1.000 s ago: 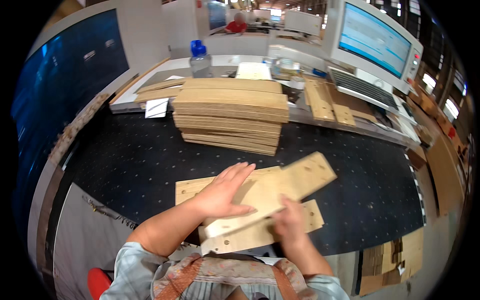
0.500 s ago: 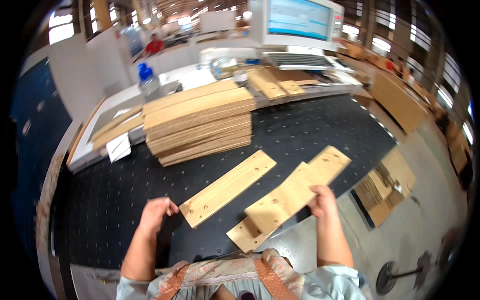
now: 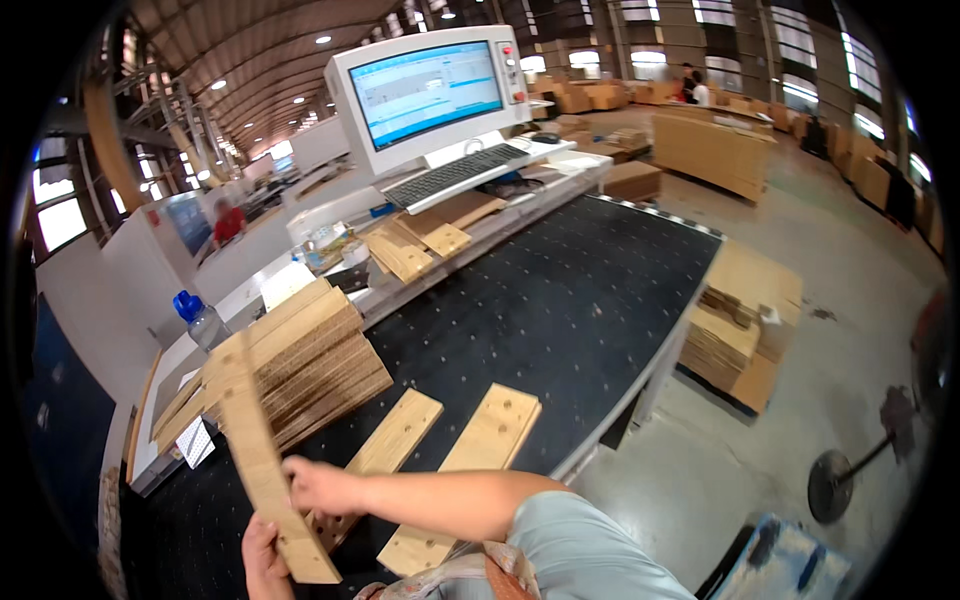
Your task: The person handles multiple rectangular wooden planks with pre-drilled holes on a workbench. They pick up the planks, align them, and insert small metal fasteners into the holes. The person also uses a perforated paper template to check the alignment of the holes before placing the planks back on the table.
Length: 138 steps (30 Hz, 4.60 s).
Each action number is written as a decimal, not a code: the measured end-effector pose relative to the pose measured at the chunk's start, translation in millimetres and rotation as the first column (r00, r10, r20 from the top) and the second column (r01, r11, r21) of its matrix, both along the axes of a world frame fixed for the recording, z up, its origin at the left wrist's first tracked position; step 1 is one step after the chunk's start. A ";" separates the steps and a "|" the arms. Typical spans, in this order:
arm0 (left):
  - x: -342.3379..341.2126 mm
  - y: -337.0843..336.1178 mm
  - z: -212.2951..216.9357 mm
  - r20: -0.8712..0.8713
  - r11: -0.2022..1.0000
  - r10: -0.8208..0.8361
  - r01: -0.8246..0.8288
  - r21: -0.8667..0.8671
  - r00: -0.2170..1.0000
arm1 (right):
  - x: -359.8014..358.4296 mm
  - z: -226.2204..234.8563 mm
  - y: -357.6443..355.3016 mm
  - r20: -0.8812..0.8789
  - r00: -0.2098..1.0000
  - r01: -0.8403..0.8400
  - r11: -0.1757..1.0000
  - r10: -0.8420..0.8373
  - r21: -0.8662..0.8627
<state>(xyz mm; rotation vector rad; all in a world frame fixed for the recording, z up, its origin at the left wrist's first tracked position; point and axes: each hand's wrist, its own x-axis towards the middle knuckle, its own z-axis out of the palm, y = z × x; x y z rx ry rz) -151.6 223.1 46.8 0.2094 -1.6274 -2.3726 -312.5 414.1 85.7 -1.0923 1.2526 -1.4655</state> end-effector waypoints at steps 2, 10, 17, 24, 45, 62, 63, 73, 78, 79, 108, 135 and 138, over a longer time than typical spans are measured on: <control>14.8 24.2 7.8 -0.133 0.954 0.280 -0.291 -0.076 0.951 | -15.2 -47.2 25.7 -0.225 0.971 -0.144 0.942 0.076 -0.304; 171.1 34.6 -9.1 -0.682 -0.639 0.723 -0.483 -0.598 -0.111 | -159.4 -60.2 196.4 -0.504 0.843 -0.168 0.982 0.188 0.086; 282.9 41.8 -53.6 -0.887 -0.943 0.224 0.139 -0.301 -0.405 | -233.1 -62.5 218.9 -0.457 0.889 0.049 0.991 0.015 0.129; 238.7 55.0 -71.3 -0.646 -0.843 0.423 -0.014 -0.538 -0.635 | -327.0 -73.2 145.0 -0.553 0.822 0.222 0.970 -0.133 0.096; 190.5 47.6 -34.5 -0.527 -0.707 0.697 -0.340 -0.621 -0.486 | -436.2 -58.4 -101.7 0.060 0.392 0.792 0.303 -0.918 -0.531; 212.1 64.7 -72.1 -0.403 -0.664 0.729 -0.430 -0.611 -0.553 | -477.2 -2.3 -160.8 -0.999 0.006 0.584 0.811 -0.040 -0.029; 209.6 62.7 -73.1 -0.397 -0.658 0.735 -0.436 -0.614 -0.549 | -480.9 -5.3 -158.7 -0.996 -0.010 0.587 0.806 -0.085 -0.075; 207.1 65.6 -74.8 -0.336 -0.629 0.757 -0.482 -0.610 -0.561 | -477.7 -8.2 -71.8 -0.953 0.005 0.530 0.809 -0.302 -0.253; 202.7 64.8 -72.9 -0.324 -0.617 0.766 -0.493 -0.613 -0.555 | -474.8 3.4 -73.4 -0.874 0.036 0.562 0.733 -0.484 -0.383; 203.7 67.4 -71.7 -0.328 -0.622 0.762 -0.489 -0.612 -0.559 | -465.7 7.9 -80.8 -0.844 -0.022 0.503 0.724 -0.536 -0.472; 206.6 99.7 -71.7 -0.274 -0.608 0.766 -0.518 -0.602 -0.581 | -476.0 14.3 -162.4 -0.652 0.580 0.674 0.737 -0.488 0.047; 160.3 143.0 -86.8 -0.035 -0.164 0.986 -0.986 -0.026 -0.163 | -285.2 36.1 45.1 0.245 0.966 0.144 0.606 0.087 -0.782; 71.0 141.6 -29.8 -0.255 0.059 0.962 -0.988 -0.145 0.095 | -224.3 23.3 79.7 0.190 0.947 -0.034 0.667 0.260 -0.744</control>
